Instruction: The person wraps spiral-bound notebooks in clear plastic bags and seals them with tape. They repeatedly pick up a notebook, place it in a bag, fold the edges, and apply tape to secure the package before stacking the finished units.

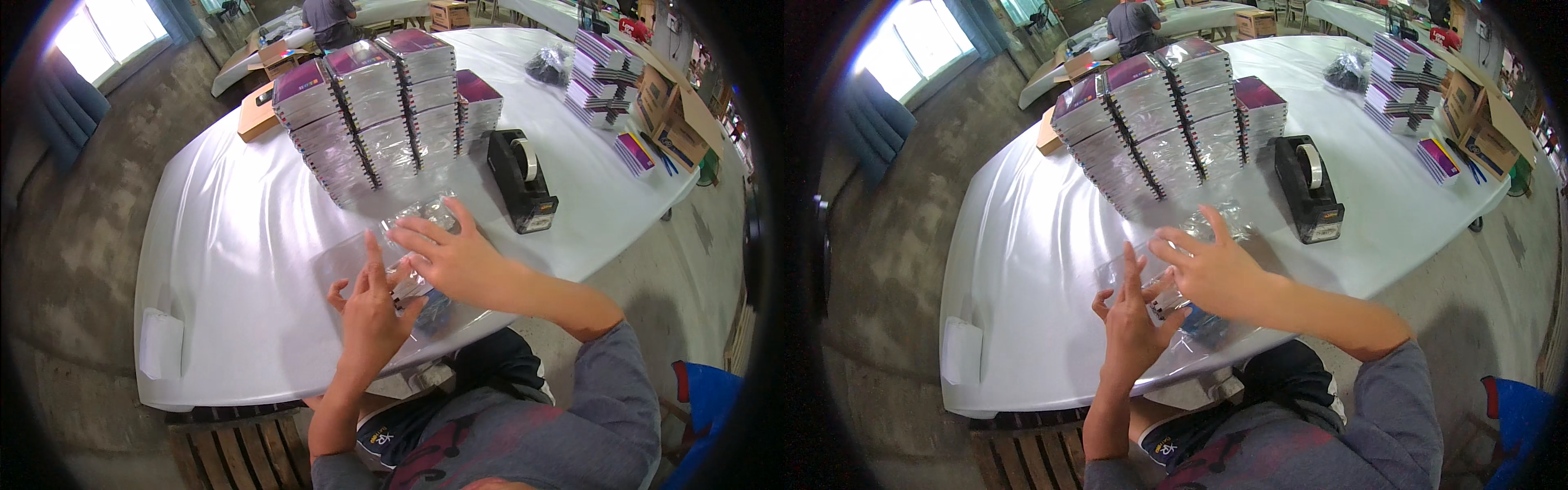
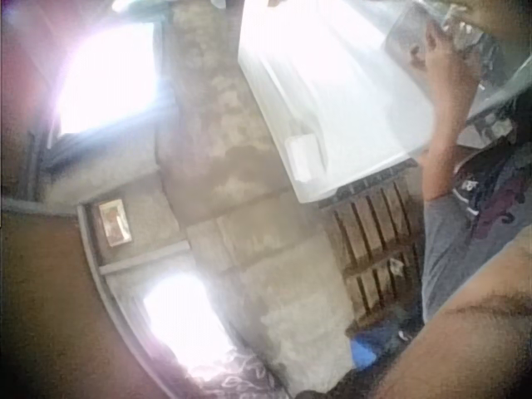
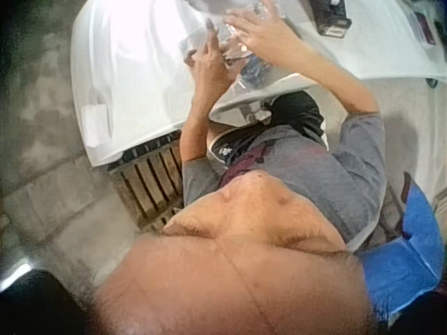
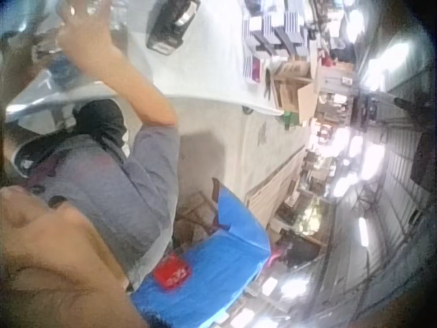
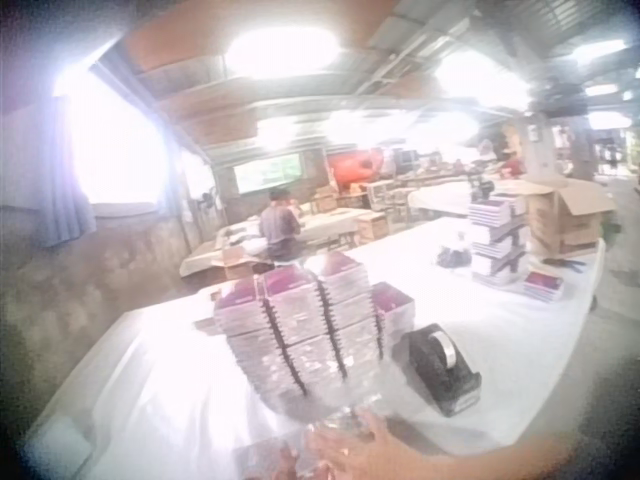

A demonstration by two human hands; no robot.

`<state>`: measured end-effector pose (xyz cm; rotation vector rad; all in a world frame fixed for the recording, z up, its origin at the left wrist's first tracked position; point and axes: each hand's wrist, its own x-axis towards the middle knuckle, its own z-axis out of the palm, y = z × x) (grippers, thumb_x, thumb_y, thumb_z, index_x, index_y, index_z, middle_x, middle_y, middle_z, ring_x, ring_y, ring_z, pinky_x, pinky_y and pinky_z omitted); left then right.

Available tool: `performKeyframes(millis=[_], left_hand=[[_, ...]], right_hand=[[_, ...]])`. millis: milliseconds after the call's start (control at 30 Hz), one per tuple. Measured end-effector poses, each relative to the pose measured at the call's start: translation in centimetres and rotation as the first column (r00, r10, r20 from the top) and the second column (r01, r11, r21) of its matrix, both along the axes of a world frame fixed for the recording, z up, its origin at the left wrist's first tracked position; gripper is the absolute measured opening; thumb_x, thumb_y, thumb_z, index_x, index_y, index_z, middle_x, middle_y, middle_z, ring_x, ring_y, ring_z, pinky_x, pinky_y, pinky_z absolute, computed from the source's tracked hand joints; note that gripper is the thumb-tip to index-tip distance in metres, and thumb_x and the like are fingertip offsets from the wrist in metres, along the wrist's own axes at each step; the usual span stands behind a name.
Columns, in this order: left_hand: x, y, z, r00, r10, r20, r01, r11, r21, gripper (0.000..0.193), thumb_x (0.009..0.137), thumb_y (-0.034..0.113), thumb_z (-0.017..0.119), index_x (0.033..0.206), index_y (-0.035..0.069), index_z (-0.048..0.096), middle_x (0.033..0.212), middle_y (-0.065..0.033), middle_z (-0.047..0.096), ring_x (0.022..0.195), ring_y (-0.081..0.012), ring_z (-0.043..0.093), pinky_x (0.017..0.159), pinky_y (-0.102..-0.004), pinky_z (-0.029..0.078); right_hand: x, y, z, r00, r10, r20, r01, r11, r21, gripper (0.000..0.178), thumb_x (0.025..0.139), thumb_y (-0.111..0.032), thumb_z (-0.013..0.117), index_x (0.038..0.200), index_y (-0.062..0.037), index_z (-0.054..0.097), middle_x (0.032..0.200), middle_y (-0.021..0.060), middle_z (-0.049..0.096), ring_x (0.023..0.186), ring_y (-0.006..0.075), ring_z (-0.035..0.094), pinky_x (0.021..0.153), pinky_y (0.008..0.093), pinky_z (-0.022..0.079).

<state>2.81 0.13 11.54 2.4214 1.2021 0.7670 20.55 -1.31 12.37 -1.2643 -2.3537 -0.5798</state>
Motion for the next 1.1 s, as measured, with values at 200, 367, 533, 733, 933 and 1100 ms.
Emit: performKeyframes(millis=[200, 367, 533, 733, 933, 1100], left_hand=[[0.1, -1.0, -1.5, 0.993, -0.037, -0.112, 0.069, 0.953, 0.295, 0.035, 0.081, 0.018, 0.067, 0.116, 0.015, 0.063, 0.110, 0.0001, 0.066, 0.113, -0.0111, 0.054, 0.092, -0.0465, 0.020], [0.3, -1.8, -2.1, 0.998, -0.001, -0.061, 0.021, 0.941, 0.337, 0.030, 0.080, 0.015, 0.065, 0.110, 0.015, 0.066, 0.117, 0.0000, 0.064, 0.111, -0.0108, 0.055, 0.092, -0.0442, 0.021], [0.4, -1.8, -1.9, 0.998, -0.014, -0.064, 0.037, 0.931, 0.363, 0.032, 0.079, 0.014, 0.064, 0.111, 0.015, 0.066, 0.116, -0.0001, 0.064, 0.108, -0.0106, 0.056, 0.091, -0.0409, 0.023], [0.8, -1.8, -1.8, 0.998, 0.018, -0.052, 0.003, 0.929, 0.371, 0.025, 0.080, 0.015, 0.067, 0.105, 0.015, 0.069, 0.109, -0.0015, 0.067, 0.103, -0.0125, 0.059, 0.090, -0.0386, 0.025], [0.7, -2.0, -1.6, 0.997, 0.035, -0.074, -0.005, 0.931, 0.366, 0.025, 0.081, 0.015, 0.066, 0.106, 0.014, 0.069, 0.109, -0.0018, 0.067, 0.103, -0.0133, 0.059, 0.090, -0.0382, 0.025], [0.6, -2.0, -1.2, 0.996, 0.015, -0.087, 0.015, 0.941, 0.338, 0.025, 0.081, 0.015, 0.066, 0.106, 0.014, 0.069, 0.111, -0.0022, 0.067, 0.103, -0.0145, 0.059, 0.089, -0.0376, 0.026]], right_hand=[[4.0, -3.2, 2.5, 0.984, -0.029, -0.175, -0.041, 0.923, -0.384, 0.020, 0.075, -0.013, 0.065, 0.094, -0.0110, 0.068, 0.118, 0.0067, 0.057, 0.113, 0.0225, 0.052, 0.098, 0.0513, 0.031], [12.4, -3.3, -0.6, 0.611, -0.598, -0.519, 0.515, 0.798, -0.312, 0.023, 0.082, -0.025, 0.065, 0.101, -0.0112, 0.066, 0.118, 0.0094, 0.056, 0.105, 0.0302, 0.055, 0.089, 0.0405, 0.043], [19.4, -2.9, -5.8, 0.085, -0.801, -0.593, 0.192, 0.597, -0.779, 0.048, 0.087, -0.048, 0.059, 0.102, -0.0026, 0.064, 0.114, 0.0141, 0.060, 0.109, 0.0253, 0.053, 0.094, 0.0370, 0.038], [18.1, -1.5, -5.2, -0.308, -0.743, -0.594, -0.083, 0.643, -0.761, 0.038, 0.083, -0.045, 0.063, 0.096, -0.0093, 0.070, 0.111, 0.0080, 0.063, 0.116, 0.0215, 0.045, 0.098, 0.0482, 0.026], [18.5, -2.4, -8.0, -0.531, -0.431, -0.729, -0.174, 0.898, -0.405, 0.026, 0.083, -0.031, 0.064, 0.095, -0.0075, 0.069, 0.096, 0.0003, 0.062, 0.102, 0.0163, 0.047, 0.094, 0.0397, 0.027], [17.1, -4.9, -8.5, -0.551, -0.272, -0.789, -0.181, 0.962, -0.205, 0.029, 0.081, -0.025, 0.065, 0.099, -0.0036, 0.067, 0.096, 0.0029, 0.061, 0.101, 0.0158, 0.047, 0.094, 0.0362, 0.030]])
